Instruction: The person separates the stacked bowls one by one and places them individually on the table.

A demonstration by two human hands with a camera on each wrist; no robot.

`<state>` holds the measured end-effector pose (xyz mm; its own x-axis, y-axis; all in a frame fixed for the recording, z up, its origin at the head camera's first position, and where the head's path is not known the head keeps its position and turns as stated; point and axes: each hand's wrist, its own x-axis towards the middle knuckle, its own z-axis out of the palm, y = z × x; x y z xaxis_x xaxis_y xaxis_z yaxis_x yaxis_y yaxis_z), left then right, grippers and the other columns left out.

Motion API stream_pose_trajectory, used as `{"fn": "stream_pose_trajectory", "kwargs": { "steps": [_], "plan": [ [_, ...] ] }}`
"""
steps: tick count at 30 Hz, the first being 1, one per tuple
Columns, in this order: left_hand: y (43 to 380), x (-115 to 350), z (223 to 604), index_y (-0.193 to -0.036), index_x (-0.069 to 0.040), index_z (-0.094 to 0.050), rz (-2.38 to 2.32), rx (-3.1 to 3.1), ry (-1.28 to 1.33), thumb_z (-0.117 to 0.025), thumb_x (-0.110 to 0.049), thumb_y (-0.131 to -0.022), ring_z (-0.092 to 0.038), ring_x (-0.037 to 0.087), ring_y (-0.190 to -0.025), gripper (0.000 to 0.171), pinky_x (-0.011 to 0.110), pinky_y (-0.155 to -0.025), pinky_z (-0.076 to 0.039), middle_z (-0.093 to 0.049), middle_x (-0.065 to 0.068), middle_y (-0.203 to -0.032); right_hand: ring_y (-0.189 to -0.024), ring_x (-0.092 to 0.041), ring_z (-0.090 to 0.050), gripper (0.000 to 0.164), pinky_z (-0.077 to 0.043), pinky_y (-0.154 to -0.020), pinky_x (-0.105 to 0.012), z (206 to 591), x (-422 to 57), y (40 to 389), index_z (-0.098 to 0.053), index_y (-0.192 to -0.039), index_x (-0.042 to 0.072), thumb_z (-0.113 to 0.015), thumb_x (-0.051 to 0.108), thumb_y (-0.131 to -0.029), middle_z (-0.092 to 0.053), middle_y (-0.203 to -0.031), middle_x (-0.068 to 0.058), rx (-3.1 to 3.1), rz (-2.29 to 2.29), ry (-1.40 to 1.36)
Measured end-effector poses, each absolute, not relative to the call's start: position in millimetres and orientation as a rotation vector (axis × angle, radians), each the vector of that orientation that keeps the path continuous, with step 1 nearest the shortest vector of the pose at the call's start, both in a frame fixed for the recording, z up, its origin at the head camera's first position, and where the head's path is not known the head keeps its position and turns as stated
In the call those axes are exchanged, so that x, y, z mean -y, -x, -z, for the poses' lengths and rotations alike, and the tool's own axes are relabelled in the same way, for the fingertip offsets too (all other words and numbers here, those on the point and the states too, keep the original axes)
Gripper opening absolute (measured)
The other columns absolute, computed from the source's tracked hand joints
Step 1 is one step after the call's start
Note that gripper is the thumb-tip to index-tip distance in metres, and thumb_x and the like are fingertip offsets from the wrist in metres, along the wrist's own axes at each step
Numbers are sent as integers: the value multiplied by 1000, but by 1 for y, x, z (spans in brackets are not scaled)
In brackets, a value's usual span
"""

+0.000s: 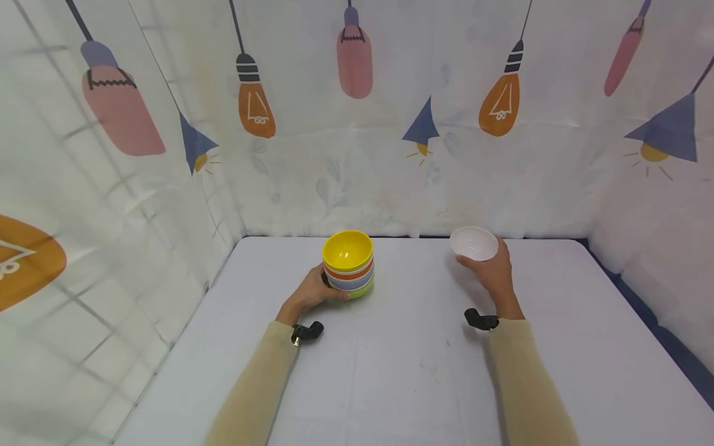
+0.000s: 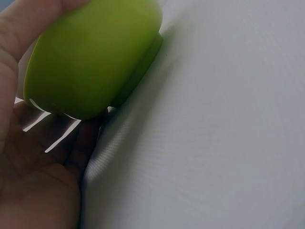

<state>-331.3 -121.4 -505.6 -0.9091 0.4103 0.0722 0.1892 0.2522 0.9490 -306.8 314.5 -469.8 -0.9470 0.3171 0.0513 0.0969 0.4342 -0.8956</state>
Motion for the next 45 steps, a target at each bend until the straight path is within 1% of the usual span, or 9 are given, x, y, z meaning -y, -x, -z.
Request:
{"fn": "stream_pose_trajectory", "kwargs": {
  "steps": [4, 10, 13, 19, 26, 32, 36, 45],
  "plan": [
    [331, 122, 505, -140, -26, -54, -1720, -2338, -564, -99, -21, -64, -57, 20, -130, 88, 47, -120, -38, -64, -4, -136, -146, -46, -32, 118, -36, -115, -65, 475, -325, 310, -9, -163, 6, -85, 44, -82, -23, -165, -24, 2503, -1517, 414],
    [331, 123, 506, -140, -27, -54, -1716, -2346, -585, -99, -21, -65, -57, 20, -131, 88, 48, -120, -39, -64, -4, -136, -144, -45, -33, 113, -35, -115, -62, 479, -337, 317, -11, -162, 2, -83, 43, -84, -26, -164, -26, 2500, -1503, 417],
    [331, 124, 506, -140, -27, -53, -1723, -2337, -588, -99, -21, -65, -57, 20, -131, 88, 48, -120, -39, -64, -4, -136, -144, -44, -33, 112, -34, -116, -60, 480, -340, 320, -11, -161, 1, -82, 42, -85, -26, -164, -25, 2497, -1500, 425],
    [331, 125, 505, -140, -25, -54, -1733, -2326, -569, -99, -18, -65, -57, 20, -130, 88, 47, -120, -38, -64, -3, -136, -147, -46, -30, 113, -31, -118, -62, 482, -344, 324, -7, -162, 2, -80, 44, -86, -22, -166, -25, 2500, -1535, 445],
    [332, 125, 506, -141, -24, -53, -1754, -2291, -574, -98, -15, -66, -56, 21, -131, 88, 46, -120, -38, -63, -1, -137, -149, -49, -26, 116, -29, -120, -64, 486, -349, 330, -3, -162, 0, -77, 49, -88, -17, -167, -27, 2525, -1517, 481],
    [332, 126, 507, -140, -28, -54, -1760, -2293, -596, -98, -15, -65, -57, 20, -130, 88, 45, -120, -39, -64, -3, -136, -151, -50, -23, 117, -25, -122, -65, 484, -348, 332, 0, -162, 2, -77, 48, -88, -14, -168, -27, 2528, -1518, 507],
    [332, 126, 506, -140, -28, -54, -1767, -2286, -600, -98, -15, -65, -57, 19, -130, 88, 45, -120, -38, -64, -4, -136, -152, -50, -20, 118, -24, -122, -65, 484, -349, 335, 4, -162, 4, -75, 51, -89, -11, -169, -27, 2541, -1525, 562],
    [332, 127, 506, -142, -25, -53, -1784, -2255, -603, -97, -12, -66, -55, 21, -133, 89, 46, -122, -36, -63, -1, -139, -152, -51, -19, 120, -23, -123, -65, 482, -351, 333, 7, -163, 5, -74, 54, -89, -9, -168, -28, 2566, -1539, 535]
  ]
}}
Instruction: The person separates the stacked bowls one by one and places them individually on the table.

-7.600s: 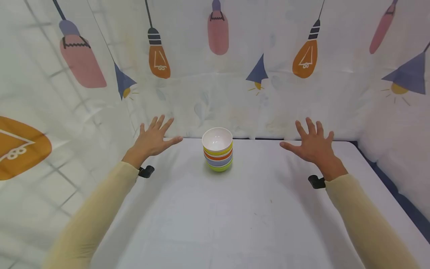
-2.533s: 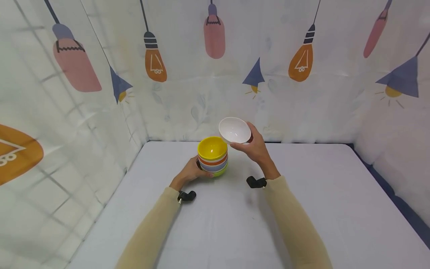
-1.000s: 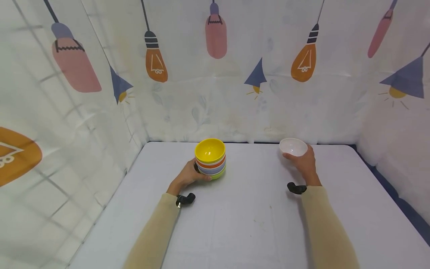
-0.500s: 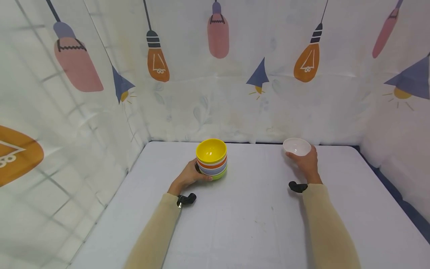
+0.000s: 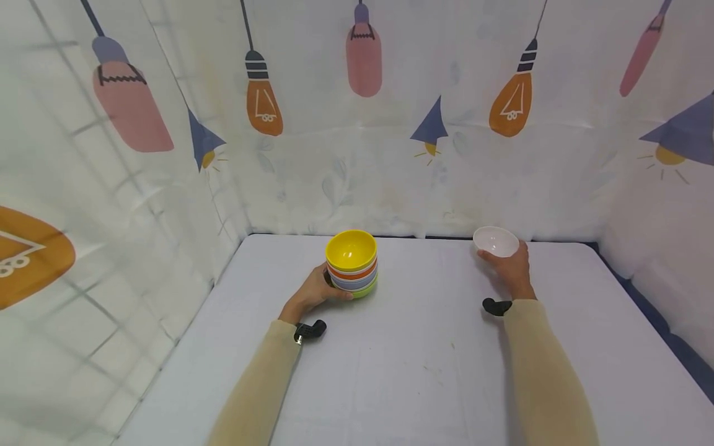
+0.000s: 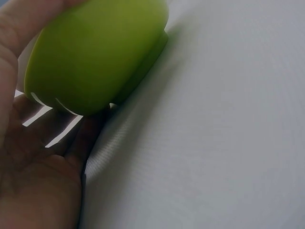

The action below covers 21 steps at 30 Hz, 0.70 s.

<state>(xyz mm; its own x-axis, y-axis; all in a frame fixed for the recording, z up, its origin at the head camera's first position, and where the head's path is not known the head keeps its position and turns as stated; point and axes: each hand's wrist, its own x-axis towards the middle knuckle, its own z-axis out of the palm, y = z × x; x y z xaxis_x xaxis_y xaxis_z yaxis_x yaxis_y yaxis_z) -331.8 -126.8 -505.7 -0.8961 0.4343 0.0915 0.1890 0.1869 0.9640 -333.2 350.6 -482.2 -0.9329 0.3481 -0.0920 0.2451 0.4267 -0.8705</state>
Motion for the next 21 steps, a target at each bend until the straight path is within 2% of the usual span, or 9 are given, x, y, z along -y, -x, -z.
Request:
{"fn": "stream_pose_trajectory", "kwargs": {
  "steps": [12, 21],
  "plan": [
    [332, 129, 507, -144, -22, -52, -1798, -2238, -587, -96, -6, -66, -55, 23, -133, 90, 48, -122, -36, -62, 2, -141, -149, -53, -22, 117, -24, -121, -66, 481, -355, 333, 3, -161, 0, -73, 53, -90, -14, -166, -32, 2591, -1521, 467],
    [332, 129, 507, -145, -19, -50, -1806, -2226, -549, -95, -4, -67, -53, 26, -135, 91, 49, -123, -33, -60, 5, -142, -150, -53, -21, 121, -25, -121, -67, 481, -358, 337, 6, -162, 4, -71, 59, -88, -11, -167, -30, 2629, -1482, 560]
  ]
}}
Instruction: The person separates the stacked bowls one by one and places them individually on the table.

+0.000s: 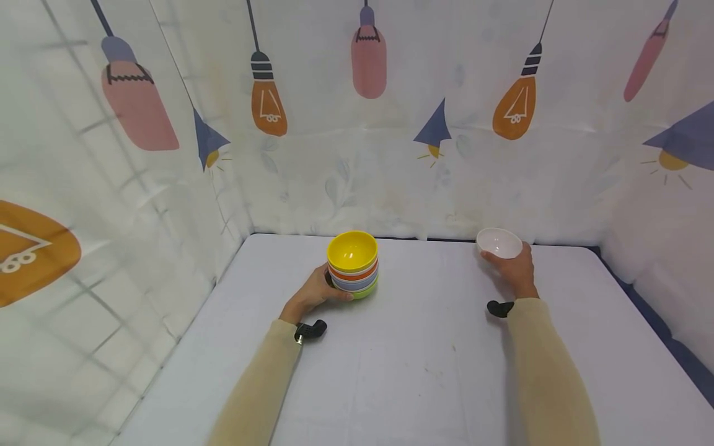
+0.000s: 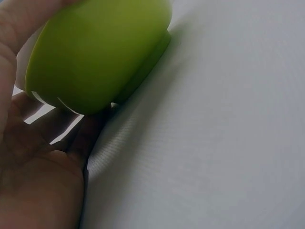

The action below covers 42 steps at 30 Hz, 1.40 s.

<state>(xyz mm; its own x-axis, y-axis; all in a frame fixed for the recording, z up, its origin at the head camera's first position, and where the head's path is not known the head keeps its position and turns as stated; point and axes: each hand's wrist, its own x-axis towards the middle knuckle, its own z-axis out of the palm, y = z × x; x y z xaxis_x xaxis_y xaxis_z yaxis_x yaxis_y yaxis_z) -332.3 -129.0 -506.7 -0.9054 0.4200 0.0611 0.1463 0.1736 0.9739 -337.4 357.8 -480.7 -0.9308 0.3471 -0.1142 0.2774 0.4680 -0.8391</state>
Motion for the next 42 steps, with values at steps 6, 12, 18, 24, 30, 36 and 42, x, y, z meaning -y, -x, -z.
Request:
{"fn": "stream_pose_trajectory", "kwargs": {
  "steps": [6, 12, 18, 24, 30, 36, 42],
  "plan": [
    [332, 129, 504, -143, -23, -52, -1819, -2211, -564, -96, -6, -66, -55, 23, -132, 90, 47, -122, -35, -62, 1, -140, -150, -53, -21, 121, -24, -121, -67, 482, -359, 339, 6, -162, 4, -71, 60, -88, -12, -167, -30, 2628, -1478, 555],
    [331, 129, 504, -143, -23, -52, -1818, -2212, -566, -96, -7, -66, -55, 22, -132, 90, 46, -122, -35, -62, 1, -140, -150, -53, -22, 121, -25, -121, -67, 484, -360, 340, 6, -162, 4, -71, 60, -88, -13, -167, -31, 2634, -1459, 550],
    [331, 129, 505, -141, -23, -53, -1819, -2211, -565, -96, -6, -67, -55, 22, -132, 88, 45, -122, -35, -63, 1, -138, -150, -53, -22, 123, -25, -121, -66, 486, -361, 341, 6, -162, 5, -72, 62, -87, -13, -167, -30, 2631, -1457, 564],
    [330, 130, 505, -143, -23, -52, -1816, -2215, -581, -96, -7, -67, -56, 21, -131, 88, 46, -121, -37, -63, 1, -139, -150, -54, -22, 123, -25, -120, -68, 487, -363, 340, 7, -162, 4, -71, 62, -87, -13, -167, -31, 2631, -1457, 544],
    [331, 129, 504, -141, -24, -53, -1814, -2216, -590, -96, -6, -67, -56, 21, -131, 88, 44, -121, -38, -63, 0, -138, -149, -53, -23, 122, -25, -120, -67, 488, -363, 339, 6, -162, 4, -72, 61, -87, -13, -167, -30, 2612, -1478, 503],
    [332, 129, 504, -141, -25, -53, -1815, -2213, -599, -96, -7, -67, -56, 20, -130, 87, 44, -120, -38, -63, -1, -137, -152, -51, -20, 125, -23, -123, -64, 489, -364, 338, 10, -162, 5, -72, 62, -87, -9, -168, -28, 2570, -1547, 522],
    [331, 129, 505, -143, -24, -51, -1821, -2210, -591, -96, -7, -68, -56, 21, -132, 89, 46, -120, -38, -62, 1, -139, -156, -42, -17, 126, -21, -127, -56, 493, -360, 334, 16, -161, 9, -70, 63, -87, -5, -170, -23, 2464, -1682, 556]
  ]
}}
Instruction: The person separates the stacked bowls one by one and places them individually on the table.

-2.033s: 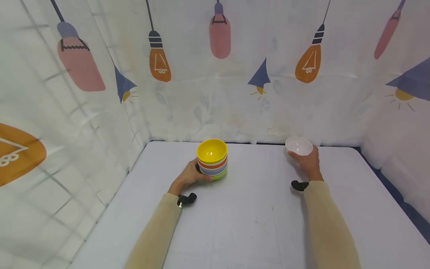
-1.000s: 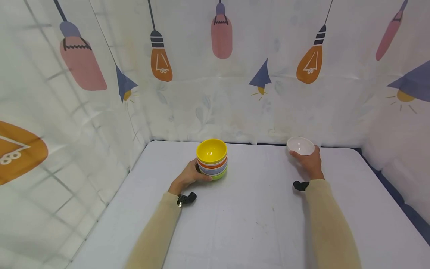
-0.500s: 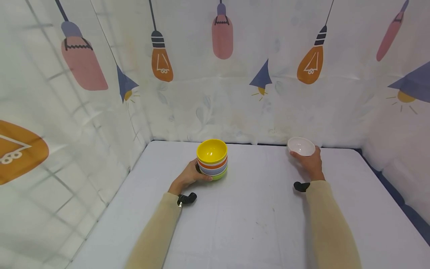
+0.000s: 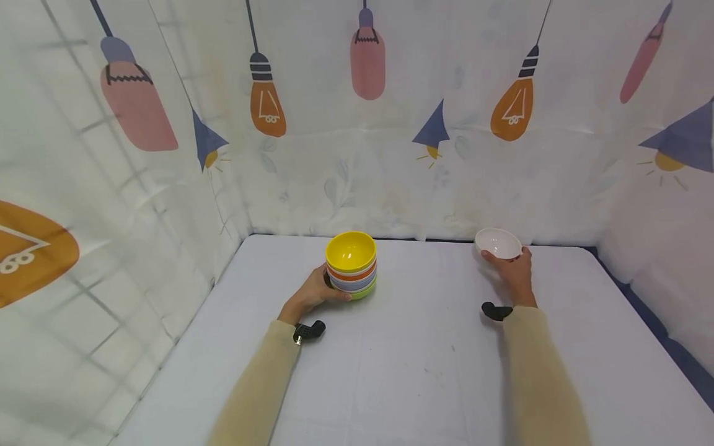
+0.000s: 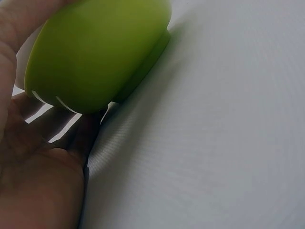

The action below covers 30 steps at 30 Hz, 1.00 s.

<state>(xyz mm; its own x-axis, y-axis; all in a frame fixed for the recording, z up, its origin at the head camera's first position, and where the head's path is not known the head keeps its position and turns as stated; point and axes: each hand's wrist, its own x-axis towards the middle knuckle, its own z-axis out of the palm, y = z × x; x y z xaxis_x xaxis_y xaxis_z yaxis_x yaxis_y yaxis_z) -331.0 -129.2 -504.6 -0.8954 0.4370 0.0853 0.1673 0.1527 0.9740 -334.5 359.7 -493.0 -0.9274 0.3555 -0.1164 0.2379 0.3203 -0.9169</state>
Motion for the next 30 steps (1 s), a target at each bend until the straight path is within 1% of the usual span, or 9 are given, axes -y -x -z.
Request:
{"fn": "stream_pose_trajectory", "kwargs": {
  "steps": [5, 8, 12, 14, 16, 19, 23, 26, 30],
  "plan": [
    [331, 129, 505, -142, -23, -51, -1817, -2208, -581, -95, -7, -68, -55, 22, -132, 88, 46, -121, -37, -62, 1, -139, -158, -34, -18, 127, -16, -129, -49, 488, -351, 327, 24, -160, 17, -65, 69, -86, -3, -172, -17, 2337, -1848, 784],
    [331, 129, 505, -142, -23, -51, -1818, -2206, -585, -95, -7, -68, -55, 22, -132, 88, 46, -121, -37, -62, 1, -139, -158, -31, -22, 123, -17, -130, -45, 482, -344, 323, 21, -161, 21, -64, 69, -87, -3, -173, -12, 2209, -1933, 933],
    [332, 129, 506, -143, -23, -51, -1823, -2199, -590, -95, -6, -68, -55, 22, -132, 88, 46, -121, -37, -62, 1, -140, -150, -23, -33, 107, -26, -127, -33, 475, -330, 318, 4, -162, 23, -66, 61, -90, -16, -167, -8, 2014, -1950, 1060],
    [332, 129, 506, -143, -23, -51, -1823, -2198, -592, -95, -5, -68, -55, 22, -132, 89, 46, -121, -37, -61, 1, -140, -137, -17, -38, 94, -33, -119, -26, 471, -322, 315, -11, -158, 22, -68, 55, -91, -30, -152, -1, 1921, -1898, 1104],
    [332, 130, 506, -143, -24, -51, -1822, -2199, -595, -95, -6, -68, -55, 22, -132, 89, 46, -121, -37, -61, 1, -140, -124, -11, -38, 77, -36, -108, -22, 465, -314, 312, -25, -149, 23, -69, 51, -92, -33, -133, 10, 1841, -1847, 1130],
    [331, 130, 507, -143, -24, -50, -1816, -2201, -600, -95, -6, -68, -55, 22, -133, 89, 46, -121, -37, -61, 1, -140, -112, -6, -35, 55, -36, -95, -21, 453, -303, 309, -35, -132, 27, -69, 44, -93, -29, -115, 16, 1757, -1806, 1092],
    [331, 130, 507, -144, -24, -50, -1810, -2205, -601, -96, -8, -68, -55, 21, -133, 89, 45, -121, -37, -61, 0, -140, -104, -4, -37, 41, -37, -88, -23, 431, -285, 305, -40, -119, 28, -71, 36, -93, -33, -111, 16, 1754, -1787, 926],
    [331, 130, 506, -144, -24, -50, -1808, -2211, -602, -96, -9, -68, -55, 21, -132, 89, 45, -121, -37, -61, 1, -140, -100, -4, -41, 38, -39, -85, -25, 417, -267, 303, -44, -119, 26, -71, 33, -94, -39, -110, 16, 1835, -1781, 756],
    [332, 131, 506, -143, -24, -50, -1806, -2208, -603, -96, -9, -68, -55, 21, -132, 89, 46, -121, -37, -61, 0, -140, -105, -4, -45, 46, -43, -86, -22, 408, -241, 300, -46, -132, 19, -69, 37, -97, -46, -118, 12, 2066, -1763, 500]
  ]
}}
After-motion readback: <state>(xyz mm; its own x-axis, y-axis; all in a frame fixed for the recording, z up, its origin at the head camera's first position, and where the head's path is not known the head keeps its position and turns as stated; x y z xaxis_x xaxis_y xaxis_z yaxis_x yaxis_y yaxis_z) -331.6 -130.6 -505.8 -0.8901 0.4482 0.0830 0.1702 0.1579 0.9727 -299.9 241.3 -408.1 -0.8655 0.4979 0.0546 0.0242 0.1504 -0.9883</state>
